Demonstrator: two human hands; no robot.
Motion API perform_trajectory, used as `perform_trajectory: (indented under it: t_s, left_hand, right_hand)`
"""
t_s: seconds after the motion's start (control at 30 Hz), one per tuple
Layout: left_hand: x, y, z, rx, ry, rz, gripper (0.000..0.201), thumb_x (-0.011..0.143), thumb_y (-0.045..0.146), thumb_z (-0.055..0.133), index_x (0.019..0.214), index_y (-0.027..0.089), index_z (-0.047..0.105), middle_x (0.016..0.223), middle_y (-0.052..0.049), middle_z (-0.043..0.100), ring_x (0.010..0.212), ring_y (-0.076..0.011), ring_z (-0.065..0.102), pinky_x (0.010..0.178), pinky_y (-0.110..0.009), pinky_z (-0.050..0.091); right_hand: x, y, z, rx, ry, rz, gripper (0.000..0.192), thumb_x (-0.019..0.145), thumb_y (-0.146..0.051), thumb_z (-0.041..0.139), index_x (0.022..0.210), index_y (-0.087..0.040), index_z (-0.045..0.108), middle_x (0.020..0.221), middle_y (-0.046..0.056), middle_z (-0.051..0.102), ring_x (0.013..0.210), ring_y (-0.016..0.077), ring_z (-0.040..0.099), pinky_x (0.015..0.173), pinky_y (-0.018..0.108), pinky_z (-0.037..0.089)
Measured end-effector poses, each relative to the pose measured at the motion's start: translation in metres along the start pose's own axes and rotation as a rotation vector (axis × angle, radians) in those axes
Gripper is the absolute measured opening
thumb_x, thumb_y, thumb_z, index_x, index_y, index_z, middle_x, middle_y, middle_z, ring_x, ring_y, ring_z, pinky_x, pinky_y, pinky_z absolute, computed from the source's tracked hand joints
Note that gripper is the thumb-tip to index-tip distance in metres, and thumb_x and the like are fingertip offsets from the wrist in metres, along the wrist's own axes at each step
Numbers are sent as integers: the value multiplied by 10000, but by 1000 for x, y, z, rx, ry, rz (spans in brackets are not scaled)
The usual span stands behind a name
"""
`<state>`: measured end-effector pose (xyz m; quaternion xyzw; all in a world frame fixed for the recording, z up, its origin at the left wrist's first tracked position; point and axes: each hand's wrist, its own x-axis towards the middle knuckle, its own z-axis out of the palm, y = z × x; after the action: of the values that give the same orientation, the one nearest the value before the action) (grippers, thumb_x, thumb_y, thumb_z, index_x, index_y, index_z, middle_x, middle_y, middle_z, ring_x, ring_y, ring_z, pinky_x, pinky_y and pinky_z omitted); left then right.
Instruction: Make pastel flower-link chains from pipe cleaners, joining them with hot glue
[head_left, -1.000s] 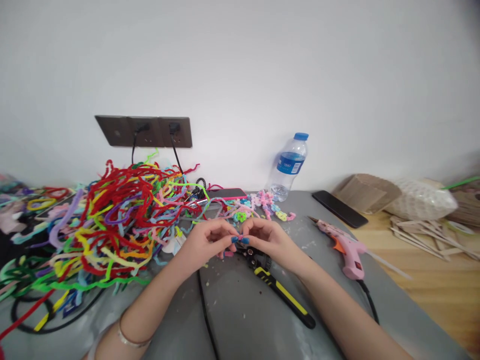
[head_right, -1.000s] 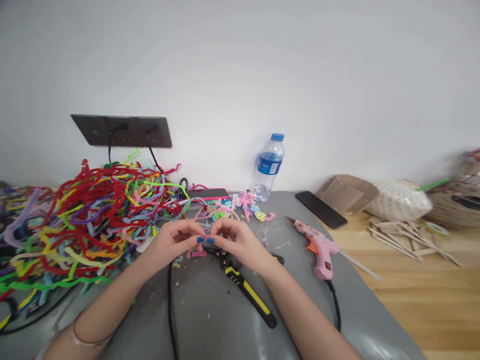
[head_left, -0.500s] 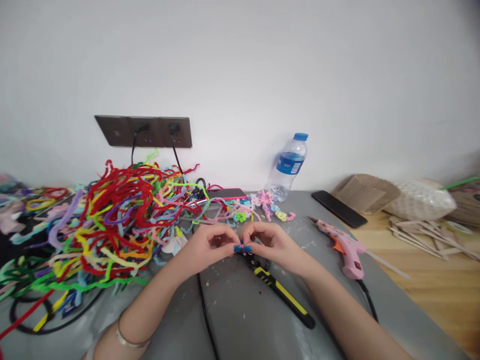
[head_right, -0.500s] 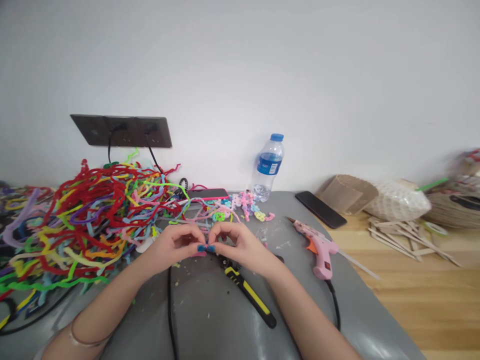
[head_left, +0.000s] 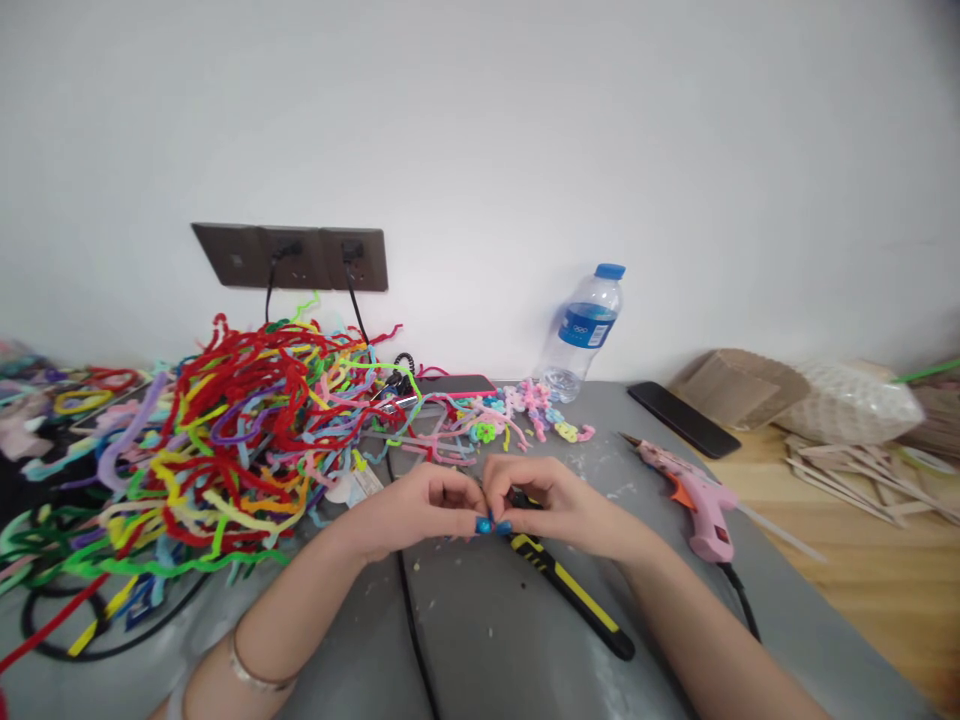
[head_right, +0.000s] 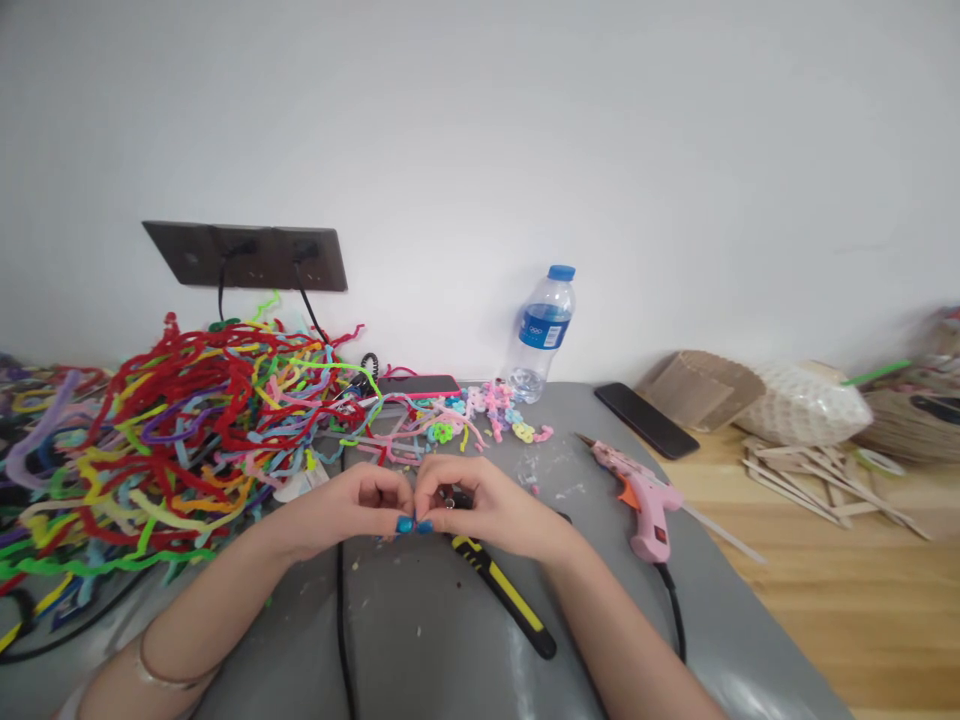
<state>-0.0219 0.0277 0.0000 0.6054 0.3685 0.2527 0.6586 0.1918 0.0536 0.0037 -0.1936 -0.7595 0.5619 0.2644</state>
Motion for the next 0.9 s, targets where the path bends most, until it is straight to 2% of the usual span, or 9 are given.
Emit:
perform_trajectory:
  t_s: [0.1,0.23,0.53,0.73,0.9]
  left_hand:
    - [0,1,1,-25,78,40,252,765,373,723,731,135,645,622,35,503,586,-85,406,549,-206,294]
    - [0,1,1,-46,95,57,251,781,377,724,751,141,644,636,34,509,590,-86,407,547,-209,291]
    - [0,0,2,-33,41,-18,225,735,335,721,718,135,618,662,26,530,630,-98,433,597,-220,323]
    - [1,1,3,42,55,-71,189,714,296,681,688,137,582,626,48,468,594,-90,372,568,-226,268]
    - [0,5,2,-40,145,0,186,743,314,682,731,139,622,638,42,488,594,-90,385,563,-224,268]
  right_hand:
    - [1,3,1,58,87,-27,174,874,-347,701,814,-186,671,853,34,604,810,167,552,757,287,422]
    - [2,5,3,111,110,-9,204,876,-374,693,802,-189,652,844,31,594,801,169,540,755,294,424]
    - [0,0,2,49,4,21,237,907,-401,645,813,-183,636,853,31,574,805,166,514,747,281,402]
    - [1,6,2,45,-28,91,203,904,-361,655,823,-175,640,837,16,577,789,154,511,729,267,393]
    - [3,12,4,176,107,60,223,851,-391,720,837,-180,649,840,20,600,772,152,535,712,271,417]
